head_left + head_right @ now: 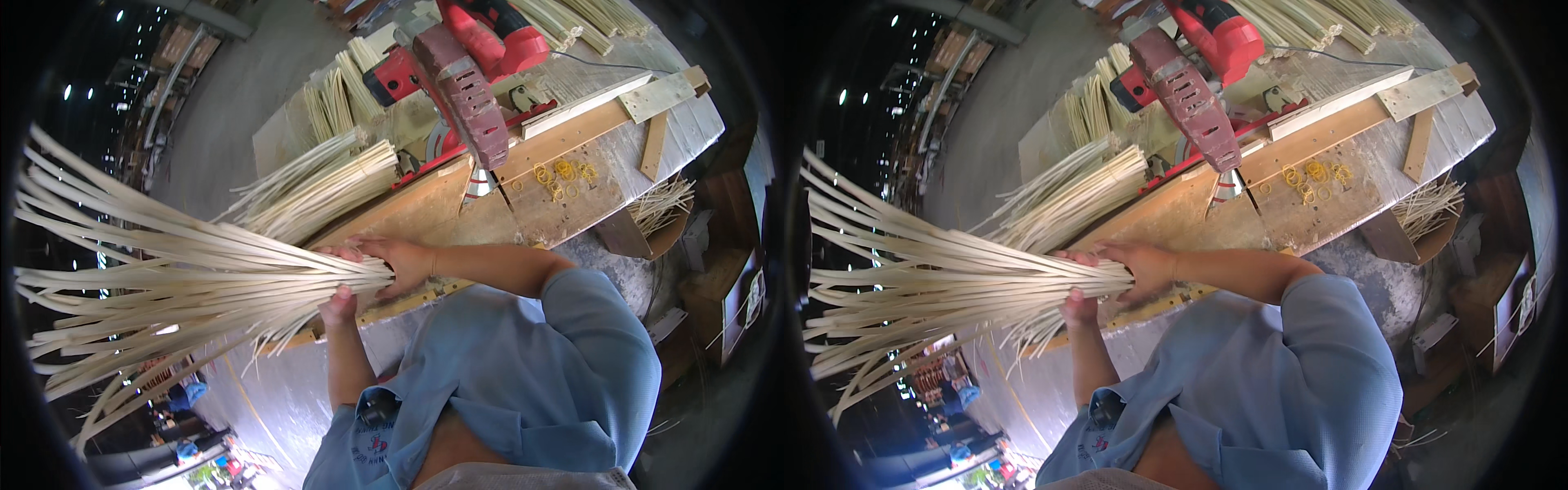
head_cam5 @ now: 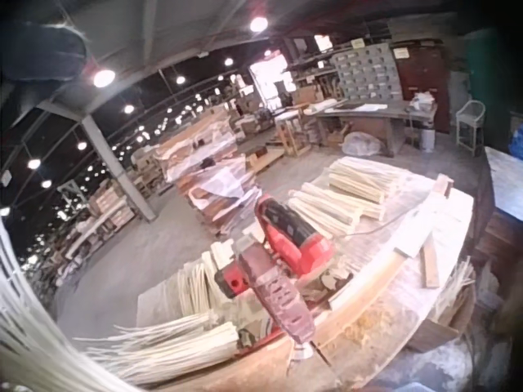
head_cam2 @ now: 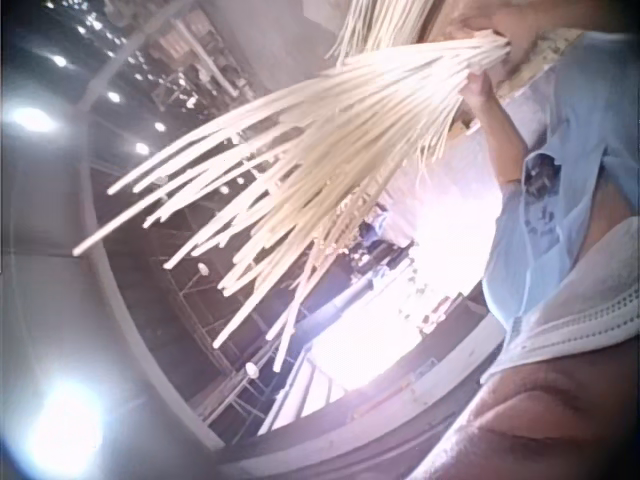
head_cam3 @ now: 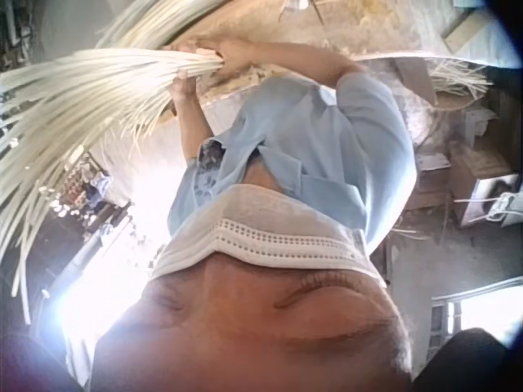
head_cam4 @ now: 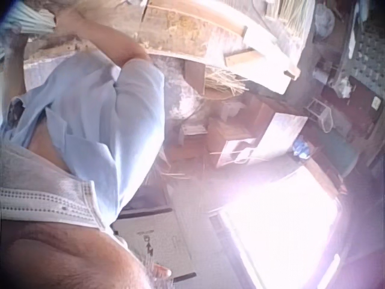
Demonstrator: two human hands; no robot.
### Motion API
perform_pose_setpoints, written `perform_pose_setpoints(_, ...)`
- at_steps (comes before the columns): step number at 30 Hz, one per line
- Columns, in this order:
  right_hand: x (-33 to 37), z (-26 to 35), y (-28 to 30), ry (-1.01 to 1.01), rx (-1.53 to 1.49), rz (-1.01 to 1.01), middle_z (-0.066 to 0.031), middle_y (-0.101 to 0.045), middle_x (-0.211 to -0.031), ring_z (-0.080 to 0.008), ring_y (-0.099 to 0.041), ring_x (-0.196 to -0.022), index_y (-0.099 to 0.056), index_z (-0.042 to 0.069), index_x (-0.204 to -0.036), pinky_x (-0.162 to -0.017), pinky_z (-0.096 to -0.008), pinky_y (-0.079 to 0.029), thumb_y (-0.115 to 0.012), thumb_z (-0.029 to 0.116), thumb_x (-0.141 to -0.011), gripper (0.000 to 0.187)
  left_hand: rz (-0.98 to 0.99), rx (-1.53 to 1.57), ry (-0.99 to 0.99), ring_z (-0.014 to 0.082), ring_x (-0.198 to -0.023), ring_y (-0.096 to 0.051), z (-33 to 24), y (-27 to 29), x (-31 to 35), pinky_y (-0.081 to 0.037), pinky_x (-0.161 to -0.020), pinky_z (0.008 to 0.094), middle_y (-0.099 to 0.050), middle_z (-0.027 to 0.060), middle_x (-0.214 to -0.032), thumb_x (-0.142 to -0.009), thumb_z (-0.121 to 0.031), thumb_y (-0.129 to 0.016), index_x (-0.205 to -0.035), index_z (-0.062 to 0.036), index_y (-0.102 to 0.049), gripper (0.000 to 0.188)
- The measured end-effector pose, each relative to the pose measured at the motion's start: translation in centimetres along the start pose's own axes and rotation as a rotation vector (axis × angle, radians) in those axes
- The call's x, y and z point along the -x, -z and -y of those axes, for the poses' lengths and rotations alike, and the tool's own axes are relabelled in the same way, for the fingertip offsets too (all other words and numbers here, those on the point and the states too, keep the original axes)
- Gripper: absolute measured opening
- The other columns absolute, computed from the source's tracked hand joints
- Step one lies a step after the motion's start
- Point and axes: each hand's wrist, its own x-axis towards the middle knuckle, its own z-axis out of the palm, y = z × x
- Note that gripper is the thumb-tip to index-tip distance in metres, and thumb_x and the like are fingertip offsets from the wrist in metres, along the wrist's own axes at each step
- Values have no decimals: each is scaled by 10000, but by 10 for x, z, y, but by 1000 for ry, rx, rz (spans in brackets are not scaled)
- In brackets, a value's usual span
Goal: The person gathers thin wooden sticks on a workbench, aligns them into bundles, and secures each bundle with a rubber band. The person repeatedly picks up sticks, aligns them, and ties them together, placing finished bundles on the table.
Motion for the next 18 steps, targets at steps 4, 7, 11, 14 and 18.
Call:
perform_pose_setpoints(4,-14,37,32,-213,-39,242,-223,-661,-1177,-377,-657,-1070,-556,41,-1308,-954,-437,-524,-865,374,-647,802,-9,115,-57,238,-948,-558,-16,-20,-11,-462,-904,441,-591,97,-1034,-670,-375,-924,-1335,-112,-473,846)
perform_pose_setpoints(7,-13,41,44,-254,-47,348,-209,-707,-1017,-375,-696,-948,-558,19,-1294,-884,-437,-545,-855,410,-648,812,-67,180,-33,248,-973,-566,-18,-36,-11,-464,-904,433,-567,95,-1069,-704,-388,-890,-1352,-139,-467,813)
perform_pose_setpoints(11,-13,45,64,-420,-93,533,-211,-671,-1130,-343,-661,-1057,-550,9,-1276,-941,-420,-513,-872,397,-674,785,-171,302,-50,251,-972,-546,-3,-39,-9,-456,-898,428,-536,90,-1095,-756,-426,-837,-1335,-140,-477,738)
perform_pose_setpoints(14,-13,44,74,-432,-153,567,-211,-668,-1130,-345,-653,-1056,-557,1,-1266,-945,-413,-501,-867,372,-686,755,-294,378,-79,250,-967,-553,11,-43,-4,-458,-890,427,-535,90,-1093,-754,-428,-837,-1326,-124,-477,741)
perform_pose_setpoints(18,-12,45,77,-487,-191,584,-199,-669,-1177,-324,-647,-1096,-543,18,-1327,-970,-403,-492,-856,336,-701,769,-391,529,-73,270,-991,-579,38,-32,4,-469,-917,432,-570,99,-1114,-769,-480,-818,-1301,-128,-510,708)
